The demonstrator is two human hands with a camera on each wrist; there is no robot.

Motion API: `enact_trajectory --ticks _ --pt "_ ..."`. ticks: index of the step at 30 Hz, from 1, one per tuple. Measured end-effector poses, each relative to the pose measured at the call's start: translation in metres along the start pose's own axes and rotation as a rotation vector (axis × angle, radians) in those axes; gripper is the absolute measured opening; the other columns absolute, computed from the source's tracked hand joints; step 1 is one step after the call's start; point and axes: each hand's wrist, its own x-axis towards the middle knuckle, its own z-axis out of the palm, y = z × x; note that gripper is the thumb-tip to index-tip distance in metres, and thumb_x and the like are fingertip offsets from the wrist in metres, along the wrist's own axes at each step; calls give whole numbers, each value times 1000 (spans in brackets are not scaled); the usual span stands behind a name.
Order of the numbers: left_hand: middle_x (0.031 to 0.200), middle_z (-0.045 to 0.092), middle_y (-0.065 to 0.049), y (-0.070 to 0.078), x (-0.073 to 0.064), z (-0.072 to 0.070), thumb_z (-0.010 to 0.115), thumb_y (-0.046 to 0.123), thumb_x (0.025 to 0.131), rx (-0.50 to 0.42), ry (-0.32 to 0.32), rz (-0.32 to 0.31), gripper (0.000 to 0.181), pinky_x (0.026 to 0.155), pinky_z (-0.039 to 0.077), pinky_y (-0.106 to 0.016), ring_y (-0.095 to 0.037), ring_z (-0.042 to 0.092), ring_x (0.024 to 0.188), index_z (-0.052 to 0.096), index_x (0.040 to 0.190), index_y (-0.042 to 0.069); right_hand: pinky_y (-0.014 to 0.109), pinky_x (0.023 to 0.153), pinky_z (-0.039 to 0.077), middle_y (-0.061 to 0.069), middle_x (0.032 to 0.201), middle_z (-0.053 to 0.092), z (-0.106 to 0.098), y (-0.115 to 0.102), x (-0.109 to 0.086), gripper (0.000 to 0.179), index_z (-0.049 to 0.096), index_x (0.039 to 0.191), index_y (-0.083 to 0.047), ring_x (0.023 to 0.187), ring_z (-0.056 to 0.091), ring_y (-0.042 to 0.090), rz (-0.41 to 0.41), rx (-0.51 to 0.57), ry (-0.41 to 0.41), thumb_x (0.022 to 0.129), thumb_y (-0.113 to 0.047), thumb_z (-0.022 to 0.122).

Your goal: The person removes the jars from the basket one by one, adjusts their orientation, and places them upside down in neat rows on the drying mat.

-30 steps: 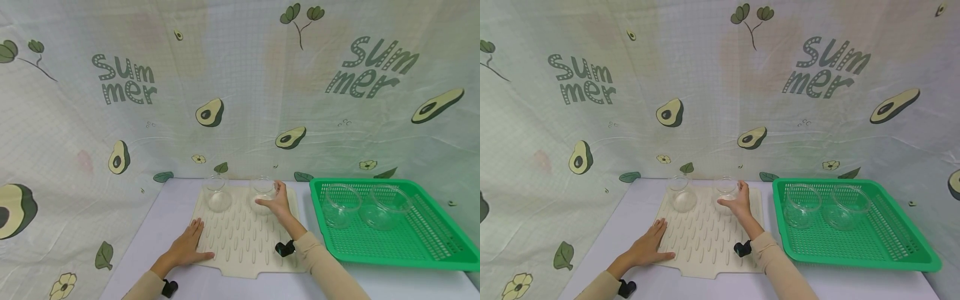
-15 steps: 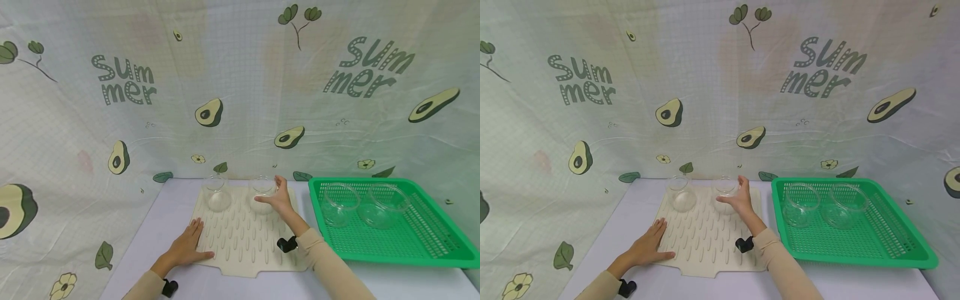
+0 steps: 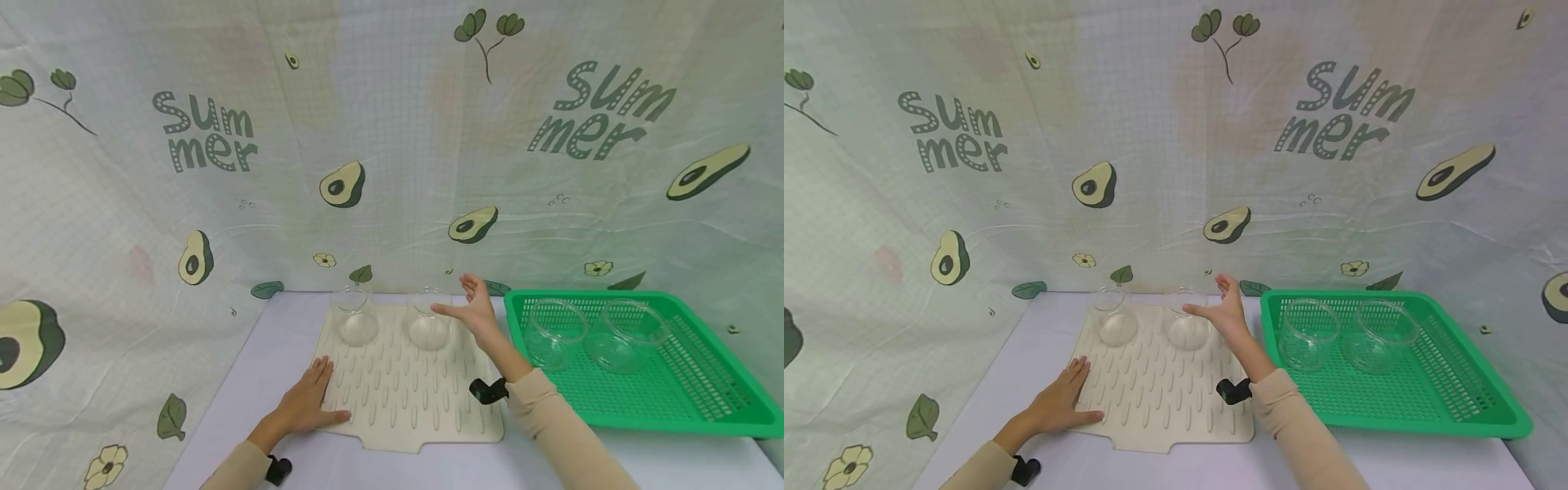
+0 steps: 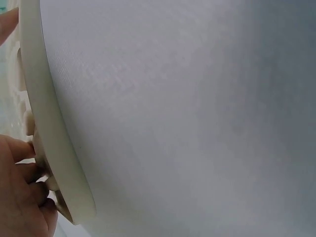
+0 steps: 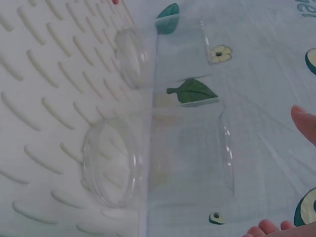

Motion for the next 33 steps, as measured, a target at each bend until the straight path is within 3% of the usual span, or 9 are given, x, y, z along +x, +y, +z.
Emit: enact_trajectory --ticks 10,18,33 --pt "162 19 -23 1 -1 0 64 78 75 -20 1 -9 122 116 24 -53 -38 14 149 24 154 -6 40 120 19 18 161 20 -40 -23 -3 100 12 157 0 150 16 31 -15 64 -4 85 -8 80" --pt "162 18 -22 -1 -2 -1 63 79 75 -18 9 3 123 116 25 -54 -38 14 150 24 155 -5 37 120 18 19 162 17 -78 -37 -6 99 7 158 0 150 15 30 -29 90 65 88 -8 77" --pt "162 18 -21 -3 0 1 62 82 73 -15 13 -11 124 116 25 -54 -37 14 150 25 155 -4 27 119 17 17 163 12 -148 -41 -14 98 4 159 -5 152 8 27 -44 73 155 91 -13 74"
